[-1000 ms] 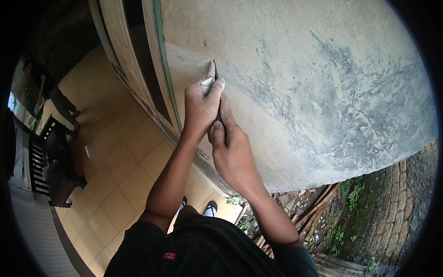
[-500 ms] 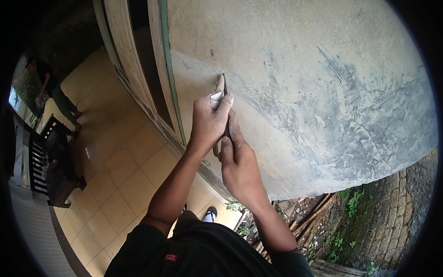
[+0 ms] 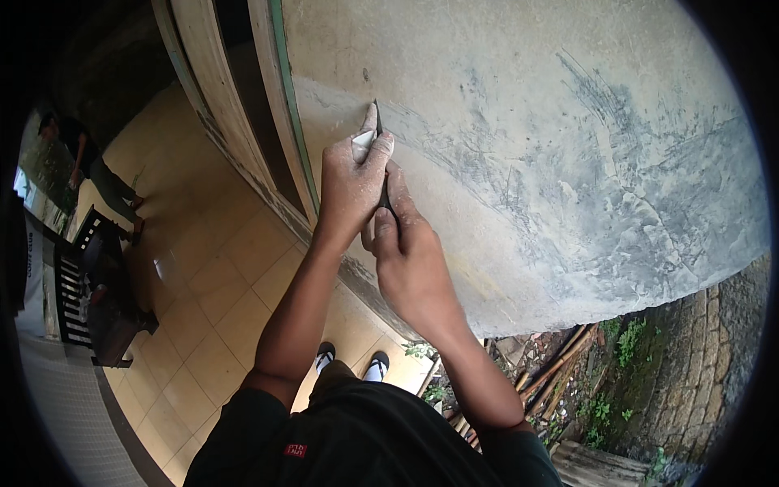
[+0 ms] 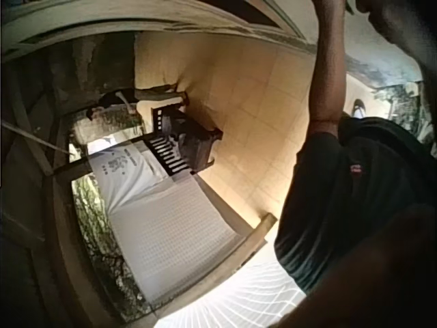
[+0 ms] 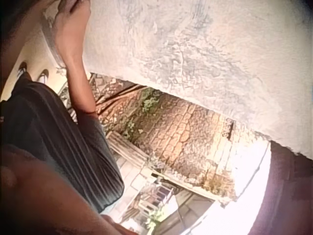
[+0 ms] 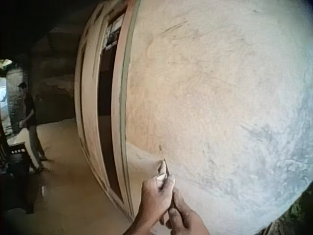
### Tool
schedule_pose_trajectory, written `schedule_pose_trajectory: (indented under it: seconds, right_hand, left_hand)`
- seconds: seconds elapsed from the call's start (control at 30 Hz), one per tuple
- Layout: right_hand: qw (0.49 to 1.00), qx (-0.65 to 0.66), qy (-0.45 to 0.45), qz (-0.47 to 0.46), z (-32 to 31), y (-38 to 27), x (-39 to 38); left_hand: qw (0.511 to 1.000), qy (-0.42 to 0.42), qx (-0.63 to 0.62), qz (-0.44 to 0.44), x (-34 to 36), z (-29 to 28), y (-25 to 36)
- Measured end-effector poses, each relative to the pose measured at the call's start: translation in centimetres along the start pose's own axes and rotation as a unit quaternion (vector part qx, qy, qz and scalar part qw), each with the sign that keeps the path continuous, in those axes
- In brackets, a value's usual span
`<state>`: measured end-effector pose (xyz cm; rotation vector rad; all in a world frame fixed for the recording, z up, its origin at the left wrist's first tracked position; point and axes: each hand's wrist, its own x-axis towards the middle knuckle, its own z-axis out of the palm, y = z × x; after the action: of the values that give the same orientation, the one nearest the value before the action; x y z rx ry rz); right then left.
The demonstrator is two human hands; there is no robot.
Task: The person scrapes a wall with a putty knife, then applies plaster to the wall with the same tool to repair it.
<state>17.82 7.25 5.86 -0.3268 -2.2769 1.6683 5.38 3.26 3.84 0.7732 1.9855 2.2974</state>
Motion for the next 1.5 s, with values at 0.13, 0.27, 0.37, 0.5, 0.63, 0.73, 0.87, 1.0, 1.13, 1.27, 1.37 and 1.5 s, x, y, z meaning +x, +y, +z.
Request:
schedule_pose_trajectory:
  seconds: [0.13, 0.27, 0.37, 0.5, 0.63, 0.73, 0.87, 1.0, 1.13, 1.27, 1.37, 1.5]
  right_hand:
    - [0.999, 0.009, 0.002, 0.047, -1.3, 0.7, -0.8]
    - [0.998, -0.045, 0.024, -0.02, -1.0, 1.2, 1.4]
    - [0.999, -0.04, -0.011, -0.007, -1.7, 0.5, 1.0]
    - [0.995, 0.063, 0.032, 0.071, -2.9, 1.0, -3.2]
    - [0.998, 0.027, 0.011, 0.047, -3.5, 1.4, -2.1]
    - [0.998, 0.035, -0.002, 0.044, -3.3, 1.5, -1.0]
    - [0.989, 0.079, -0.029, 0.12, -3.9, -0.5, -2.1]
    - [0.999, 0.039, 0.01, 0.031, -3.2, 0.4, -1.3]
    - [0.991, 0.081, -0.03, 0.101, -4.2, -2.1, -2.5]
    - [0.998, 0.011, -0.012, 0.064, -4.3, -0.7, -1.1]
    - [0.998, 0.001, -0.044, 0.042, -3.8, -1.0, 0.0]
    - [0.996, 0.027, -0.029, 0.083, -3.9, -1.0, -2.3]
  left_hand:
    - [1.0, -0.015, -0.026, -0.002, -1.0, 1.8, -1.1]
    - [0.999, 0.021, -0.036, 0.034, 0.9, 1.2, -1.0]
    - [1.0, 0.006, -0.015, 0.002, -0.3, 1.1, 0.3]
    - [1.0, -0.008, -0.028, 0.012, -3.6, 3.4, -0.1]
    - [0.998, 0.03, -0.056, 0.01, -2.4, 4.5, -1.6]
    - [0.997, 0.051, -0.065, 0.01, -2.0, 3.8, -0.2]
    - [0.999, 0.022, -0.041, -0.029, -2.5, 3.6, 0.6]
    - [0.998, -0.03, -0.011, -0.062, -1.7, 2.3, 2.3]
    - [1.0, -0.02, -0.017, 0.005, -3.0, 3.3, 1.7]
    - [0.999, 0.02, -0.042, -0.003, -1.8, 3.4, 0.9]
    - [0.999, 0.014, -0.031, -0.014, -1.2, 2.7, 1.9]
    - [0.999, -0.004, 0.017, 0.033, -2.6, 2.6, -0.1]
